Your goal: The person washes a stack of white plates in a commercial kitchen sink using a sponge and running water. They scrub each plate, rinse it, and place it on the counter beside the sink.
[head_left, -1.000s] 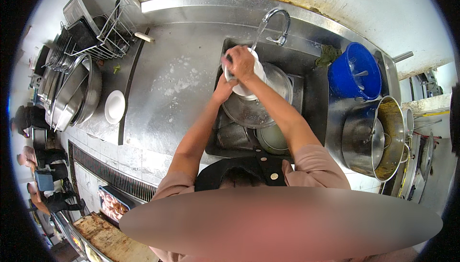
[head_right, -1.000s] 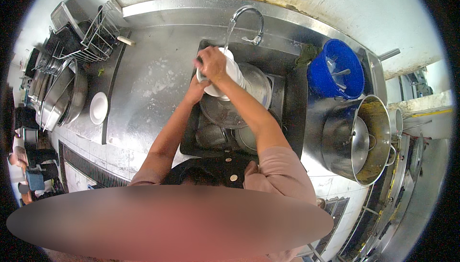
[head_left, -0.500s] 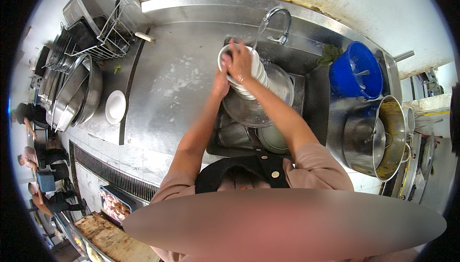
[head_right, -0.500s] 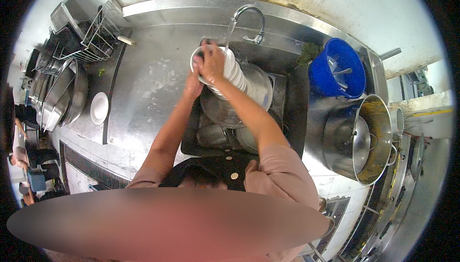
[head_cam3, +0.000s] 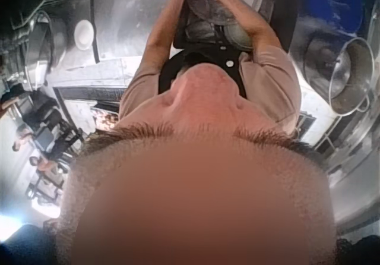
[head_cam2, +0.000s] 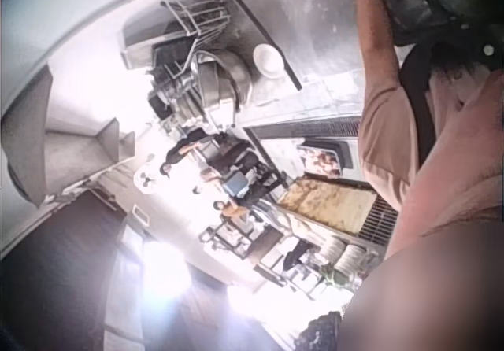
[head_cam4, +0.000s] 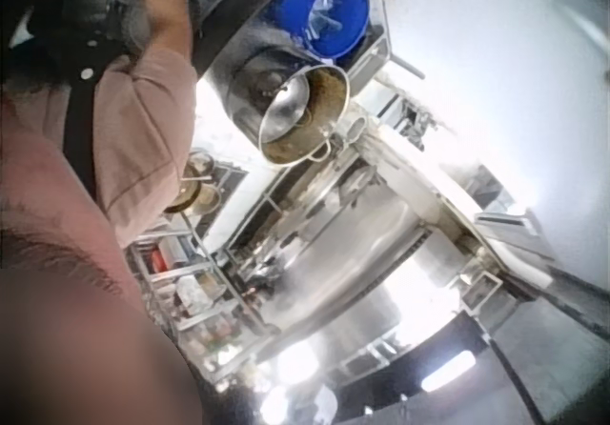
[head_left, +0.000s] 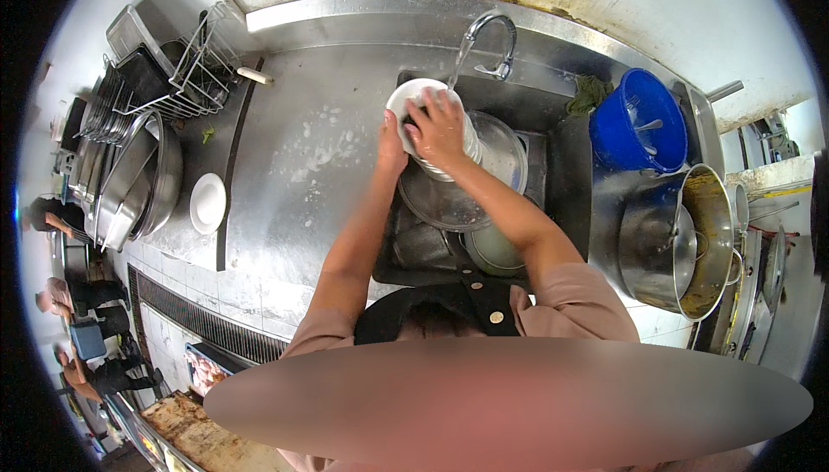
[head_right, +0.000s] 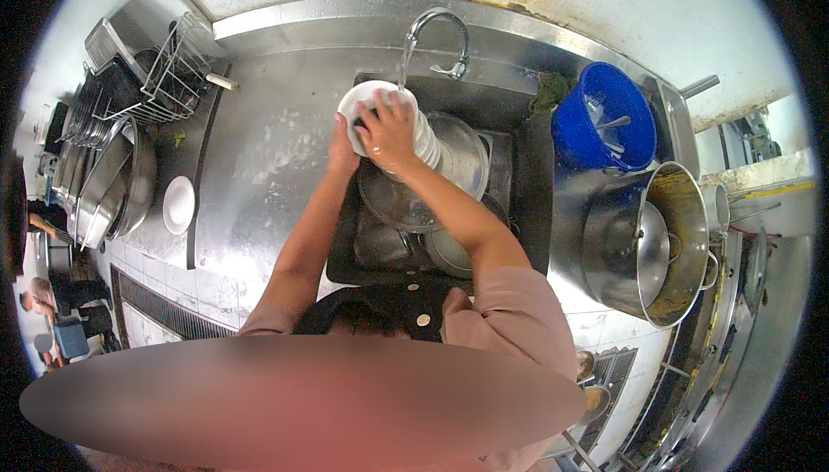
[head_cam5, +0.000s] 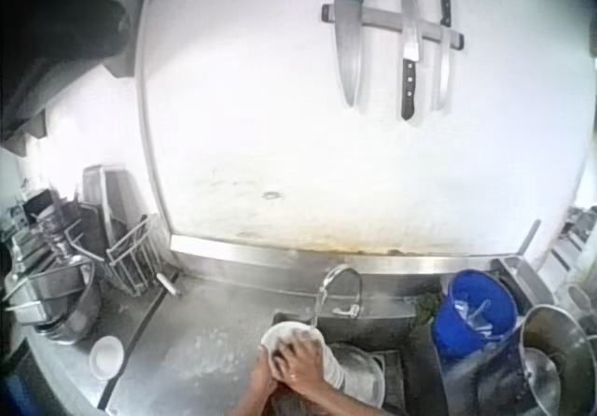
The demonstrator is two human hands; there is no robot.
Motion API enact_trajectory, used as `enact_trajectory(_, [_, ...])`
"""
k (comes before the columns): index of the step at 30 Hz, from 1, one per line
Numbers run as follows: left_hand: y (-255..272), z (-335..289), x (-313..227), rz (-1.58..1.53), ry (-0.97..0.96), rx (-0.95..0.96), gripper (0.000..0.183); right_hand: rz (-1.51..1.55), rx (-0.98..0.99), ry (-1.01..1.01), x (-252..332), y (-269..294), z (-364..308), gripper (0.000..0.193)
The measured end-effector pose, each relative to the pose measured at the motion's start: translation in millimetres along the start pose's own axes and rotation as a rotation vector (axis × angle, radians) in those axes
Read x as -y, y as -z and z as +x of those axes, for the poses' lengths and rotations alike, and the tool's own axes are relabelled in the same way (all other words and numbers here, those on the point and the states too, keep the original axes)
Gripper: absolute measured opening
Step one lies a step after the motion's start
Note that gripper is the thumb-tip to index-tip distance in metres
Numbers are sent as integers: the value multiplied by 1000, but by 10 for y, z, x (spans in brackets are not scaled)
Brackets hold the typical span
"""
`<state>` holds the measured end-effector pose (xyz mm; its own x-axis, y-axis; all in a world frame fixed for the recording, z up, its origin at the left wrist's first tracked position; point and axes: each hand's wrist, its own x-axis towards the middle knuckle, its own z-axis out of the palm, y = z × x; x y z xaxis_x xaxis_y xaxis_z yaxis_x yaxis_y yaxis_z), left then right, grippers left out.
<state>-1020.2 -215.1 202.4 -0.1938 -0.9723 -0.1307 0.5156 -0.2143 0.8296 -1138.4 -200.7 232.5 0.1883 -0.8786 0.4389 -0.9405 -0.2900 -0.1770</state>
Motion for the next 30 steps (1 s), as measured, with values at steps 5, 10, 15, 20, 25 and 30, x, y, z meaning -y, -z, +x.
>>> enact_trajectory(5, [85,-5,-20,-24,129,-163,63,631,-33,-580,-504,105,-3,62])
enact_trajectory(10, [-123,187,84,-4,244,-84,68,617,84,-395,-728,356,59,40])
enact_trajectory(15, [-100,379,-148,-456,544,258,69,292,-142,277,-336,727,-414,50])
enact_trajectory(20, [-23,268,-182,-92,410,186,45,660,10,274,-468,638,-546,57])
enact_trajectory(25, [-204,79,95,19,204,123,39,454,-290,-358,-491,174,-149,46])
enact_trajectory(30, [-214,-47,119,125,88,167,35,364,-63,-213,-433,92,289,45])
